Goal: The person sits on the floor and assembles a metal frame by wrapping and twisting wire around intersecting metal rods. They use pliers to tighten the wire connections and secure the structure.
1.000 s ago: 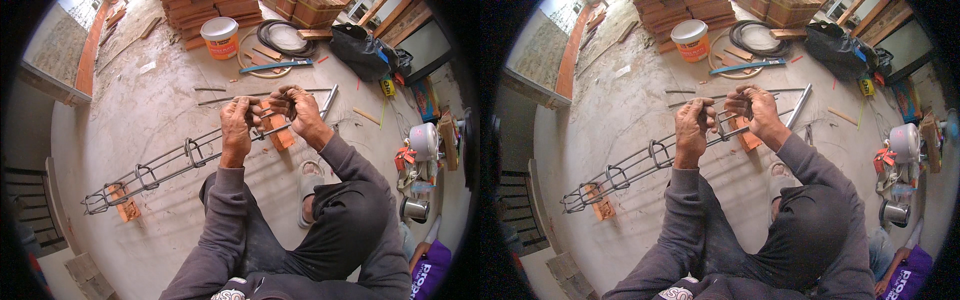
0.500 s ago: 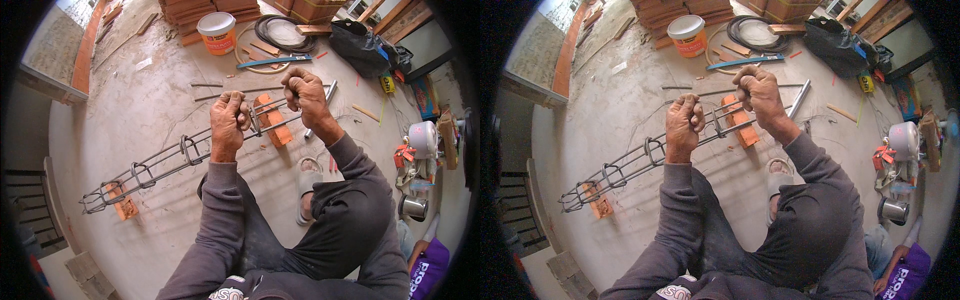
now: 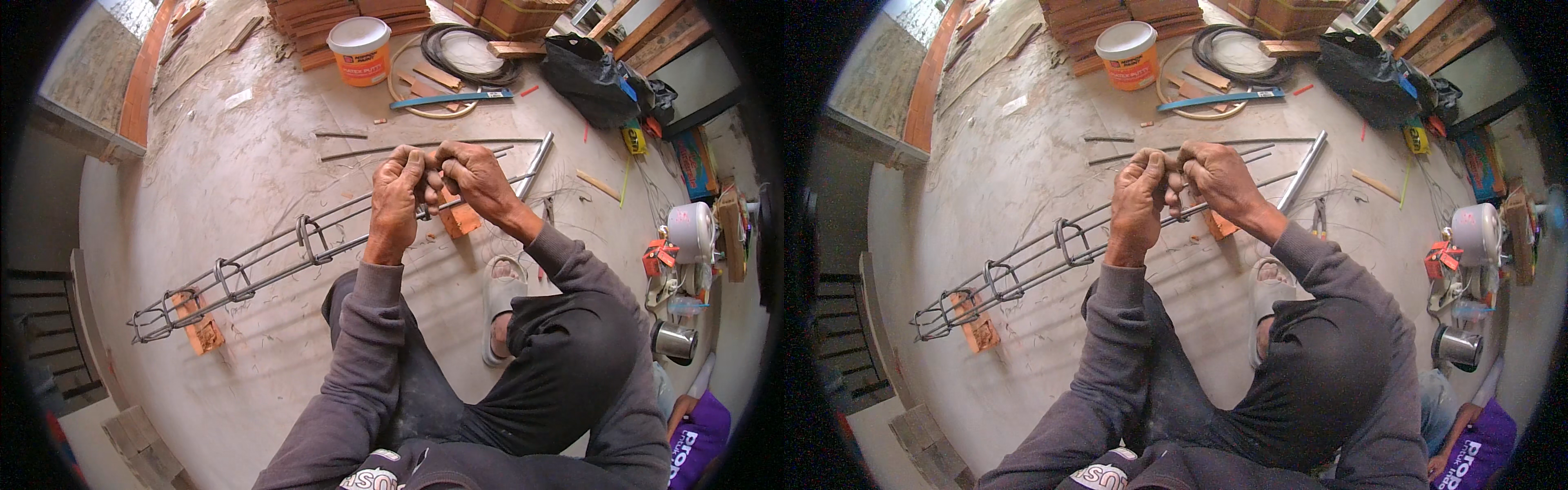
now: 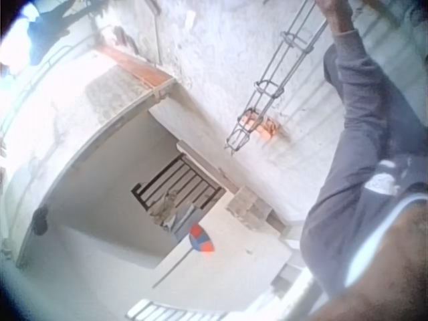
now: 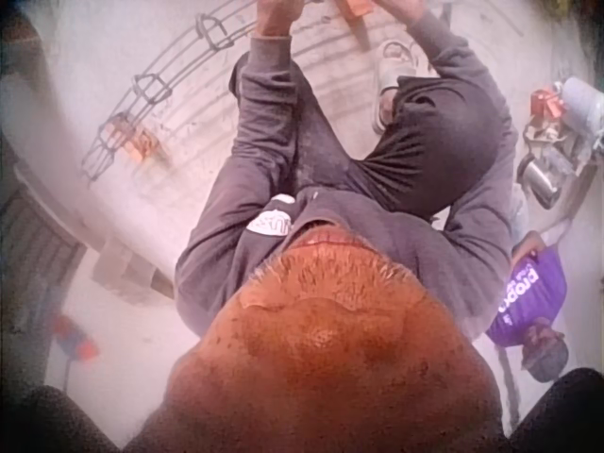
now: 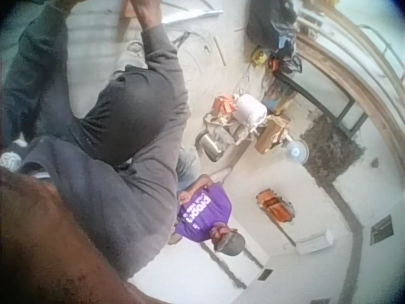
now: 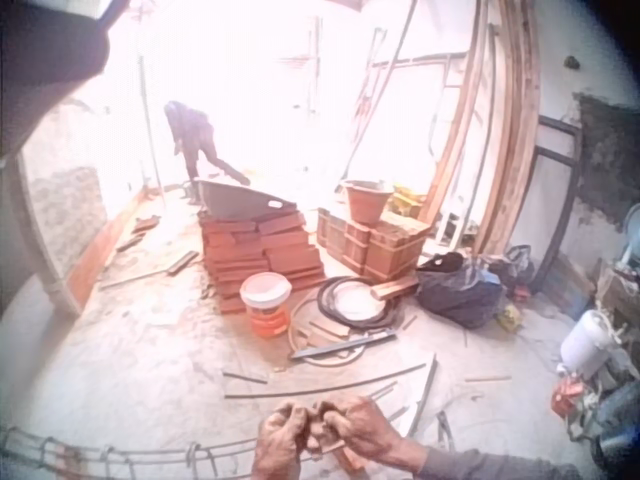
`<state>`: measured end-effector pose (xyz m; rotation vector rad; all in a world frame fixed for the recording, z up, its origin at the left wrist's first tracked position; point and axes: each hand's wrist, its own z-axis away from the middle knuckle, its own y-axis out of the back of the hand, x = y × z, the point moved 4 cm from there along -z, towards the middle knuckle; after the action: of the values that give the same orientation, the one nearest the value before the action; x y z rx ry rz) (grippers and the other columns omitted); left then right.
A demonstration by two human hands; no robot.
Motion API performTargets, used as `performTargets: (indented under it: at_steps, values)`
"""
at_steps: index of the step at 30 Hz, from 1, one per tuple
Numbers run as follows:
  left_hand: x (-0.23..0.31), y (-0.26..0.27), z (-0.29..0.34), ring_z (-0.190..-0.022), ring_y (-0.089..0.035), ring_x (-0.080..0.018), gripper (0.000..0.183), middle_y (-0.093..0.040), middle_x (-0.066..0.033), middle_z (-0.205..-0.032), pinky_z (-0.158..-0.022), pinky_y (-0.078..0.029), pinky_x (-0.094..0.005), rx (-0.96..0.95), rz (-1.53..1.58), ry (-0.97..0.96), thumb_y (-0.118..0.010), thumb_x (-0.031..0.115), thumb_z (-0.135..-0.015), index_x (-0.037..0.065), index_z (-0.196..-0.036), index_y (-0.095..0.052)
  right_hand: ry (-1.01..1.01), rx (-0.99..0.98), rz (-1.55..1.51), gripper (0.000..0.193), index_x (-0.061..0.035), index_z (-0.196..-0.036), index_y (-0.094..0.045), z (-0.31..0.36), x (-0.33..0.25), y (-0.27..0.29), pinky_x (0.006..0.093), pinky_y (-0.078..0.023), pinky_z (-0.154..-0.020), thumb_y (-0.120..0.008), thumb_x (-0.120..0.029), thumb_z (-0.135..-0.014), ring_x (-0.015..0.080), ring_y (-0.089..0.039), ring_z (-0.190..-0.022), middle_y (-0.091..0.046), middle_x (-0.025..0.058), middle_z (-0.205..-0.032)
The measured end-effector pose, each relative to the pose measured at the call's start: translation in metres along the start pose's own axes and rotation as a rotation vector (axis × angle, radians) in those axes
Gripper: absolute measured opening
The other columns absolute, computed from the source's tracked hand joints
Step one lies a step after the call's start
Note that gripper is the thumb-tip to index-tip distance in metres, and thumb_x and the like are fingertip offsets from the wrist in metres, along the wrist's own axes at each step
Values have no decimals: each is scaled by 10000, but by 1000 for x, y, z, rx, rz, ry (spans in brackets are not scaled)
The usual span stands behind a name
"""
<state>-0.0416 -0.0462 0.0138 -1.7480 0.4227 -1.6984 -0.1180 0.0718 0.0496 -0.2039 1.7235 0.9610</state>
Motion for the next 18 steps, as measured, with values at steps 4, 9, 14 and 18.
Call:
performTargets:
  at_steps: [4, 9, 14, 18]
  values:
    - [23, 5, 3, -491, -514, -61, 272, -608, -50, -696, -377, -415, -223, 90, -75, -76, -541, 303, -1021, 43, -962, -592, 184, 36, 97, 135, 2, -871, -636, 2, -10, 6, 366, -501, -638, -584, -121, -852, 238, -628, -627, -636, 140, -712]
    - [46, 15, 12, -498, -507, -71, 301, -607, -60, -706, -386, -419, -231, 283, -9, -292, -522, 306, -1028, 21, -960, -588, 167, 75, 169, 121, -5, -873, -645, 5, -2, 9, 343, -486, -607, -599, -115, -853, 190, -605, -606, -625, 116, -682]
    - [46, 20, 14, -560, -568, -104, 322, -639, -101, -774, -467, -500, -263, 330, -88, -292, -508, 307, -1032, 2, -967, -588, 39, 232, -42, 100, -9, -851, -625, 7, 0, 17, 252, -472, -535, -557, -56, -910, 74, -564, -594, -582, 33, -643]
    - [34, 12, 12, -576, -604, -118, 320, -651, -118, -798, -488, -539, -275, 272, -18, -215, -509, 298, -1032, 0, -947, -589, -73, 334, -494, 132, -10, -893, -590, 3, 7, 20, 244, -533, -565, -501, -54, -980, 114, -618, -619, -640, 67, -743]
